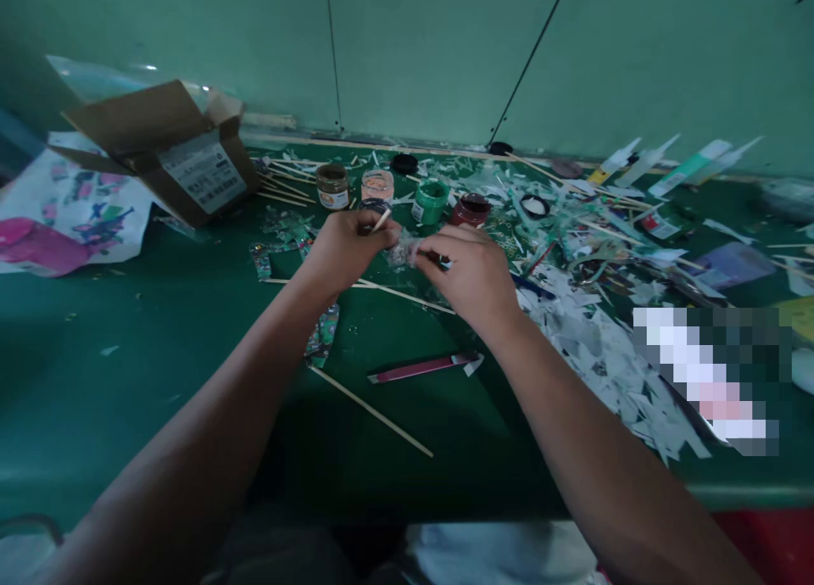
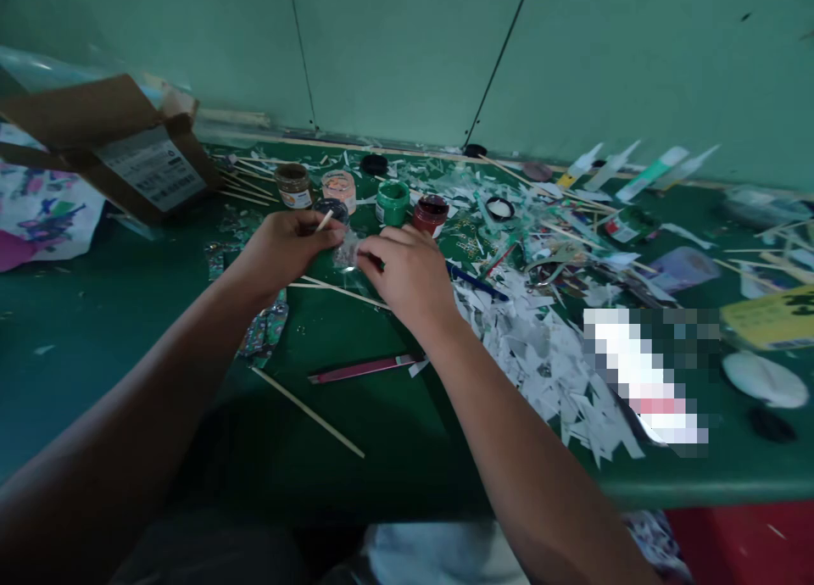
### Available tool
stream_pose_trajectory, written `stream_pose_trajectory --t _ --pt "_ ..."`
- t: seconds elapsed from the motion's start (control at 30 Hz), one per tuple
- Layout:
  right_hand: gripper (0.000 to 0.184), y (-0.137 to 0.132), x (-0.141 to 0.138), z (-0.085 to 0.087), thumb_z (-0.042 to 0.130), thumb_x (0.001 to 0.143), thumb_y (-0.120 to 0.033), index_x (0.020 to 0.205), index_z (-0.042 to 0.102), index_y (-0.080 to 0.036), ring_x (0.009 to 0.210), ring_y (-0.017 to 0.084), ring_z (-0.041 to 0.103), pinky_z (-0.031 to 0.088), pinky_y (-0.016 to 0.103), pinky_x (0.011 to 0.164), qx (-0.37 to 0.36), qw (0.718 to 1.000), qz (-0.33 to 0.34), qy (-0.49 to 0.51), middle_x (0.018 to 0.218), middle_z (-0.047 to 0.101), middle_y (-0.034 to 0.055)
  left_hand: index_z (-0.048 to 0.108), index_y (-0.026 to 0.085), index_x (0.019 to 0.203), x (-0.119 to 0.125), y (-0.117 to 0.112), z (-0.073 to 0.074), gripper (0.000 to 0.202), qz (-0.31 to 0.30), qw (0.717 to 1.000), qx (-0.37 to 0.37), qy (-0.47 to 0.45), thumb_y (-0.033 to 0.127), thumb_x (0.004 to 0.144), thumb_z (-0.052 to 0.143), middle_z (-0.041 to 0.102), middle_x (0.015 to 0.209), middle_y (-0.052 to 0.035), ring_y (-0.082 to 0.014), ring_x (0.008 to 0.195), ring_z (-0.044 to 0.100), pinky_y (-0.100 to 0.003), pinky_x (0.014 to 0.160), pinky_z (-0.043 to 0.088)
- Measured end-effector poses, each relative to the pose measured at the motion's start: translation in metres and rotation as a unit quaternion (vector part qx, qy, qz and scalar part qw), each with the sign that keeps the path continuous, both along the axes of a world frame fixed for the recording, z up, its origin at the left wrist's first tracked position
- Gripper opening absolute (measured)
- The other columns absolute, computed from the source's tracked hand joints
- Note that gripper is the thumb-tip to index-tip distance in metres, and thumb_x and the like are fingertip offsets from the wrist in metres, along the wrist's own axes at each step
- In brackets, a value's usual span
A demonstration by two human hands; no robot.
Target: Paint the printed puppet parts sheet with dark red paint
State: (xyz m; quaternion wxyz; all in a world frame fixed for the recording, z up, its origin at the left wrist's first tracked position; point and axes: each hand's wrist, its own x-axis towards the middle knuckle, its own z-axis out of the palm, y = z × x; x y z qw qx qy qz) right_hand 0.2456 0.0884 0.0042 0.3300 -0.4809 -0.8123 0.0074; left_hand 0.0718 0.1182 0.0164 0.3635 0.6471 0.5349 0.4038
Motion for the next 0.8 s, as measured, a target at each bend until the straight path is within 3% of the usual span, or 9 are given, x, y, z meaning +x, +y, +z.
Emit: stream_pose_trajectory --t 0.07,0.17,0.4,0.57,0.8 --pt "0.014 0.0000 -0.0002 0.0003 0.056 0.085 -0.017 0.080 0.069 -0.020 0.077 0.021 0.058 0.040 0.033 0.070 0.001 1.000 -0.007 -0.009 0.077 0.064 0.0056 0.070 0.013 0.076 0.0002 -0.0010 -0.0003 0.018 -0.019 1.000 -0.004 0.003 0.030 0.077 0.063 0.047 0.056 0.0028 -0.0080 0.053 0.039 -0.023 0.053 0.028" --pt "0.014 0.0002 -0.0003 0.0000 0.054 0.084 -0.016 0.079 0.067 -0.019 0.074 0.020 0.056 0.040 0.032 0.067 0.006 1.000 -0.006 -0.015 0.074 0.061 0.0050 0.070 0.014 0.077 -0.0002 0.0000 -0.0023 0.018 -0.030 0.999 -0.004 0.012 0.030 0.076 0.063 0.048 0.058 0.0025 -0.0083 0.054 0.038 -0.023 0.053 0.027" --pt "0.017 0.0000 0.0017 -0.0008 0.053 0.088 -0.017 0.086 0.069 -0.019 0.073 0.018 0.057 0.040 0.031 0.067 0.005 0.999 0.039 -0.023 0.079 0.063 0.0051 0.069 0.014 0.078 0.0011 -0.0004 -0.0027 0.013 -0.012 0.999 -0.025 0.035 0.025 0.075 0.064 0.042 0.054 0.0037 -0.0071 0.051 0.033 -0.022 0.050 0.022" --pt "0.014 -0.0031 0.0005 0.0030 0.052 0.088 -0.016 0.082 0.065 -0.018 0.068 0.016 0.055 0.039 0.030 0.063 -0.011 0.999 0.032 -0.029 0.080 0.062 0.0054 0.067 0.013 0.076 0.0050 -0.0057 0.0022 0.011 -0.009 0.998 -0.042 0.047 0.023 0.076 0.062 0.038 0.051 0.0057 -0.0064 0.049 0.028 -0.023 0.050 0.020" --pt "0.010 -0.0013 -0.0003 0.0023 0.050 0.087 -0.019 0.078 0.054 -0.019 0.064 0.014 0.051 0.037 0.028 0.058 -0.058 0.998 0.025 0.000 0.077 0.060 0.0048 0.067 0.013 0.075 0.0049 -0.0052 0.0013 0.014 -0.003 0.998 0.012 0.068 0.027 0.074 0.063 0.044 0.054 0.0036 -0.0095 0.053 0.036 -0.025 0.052 0.025"
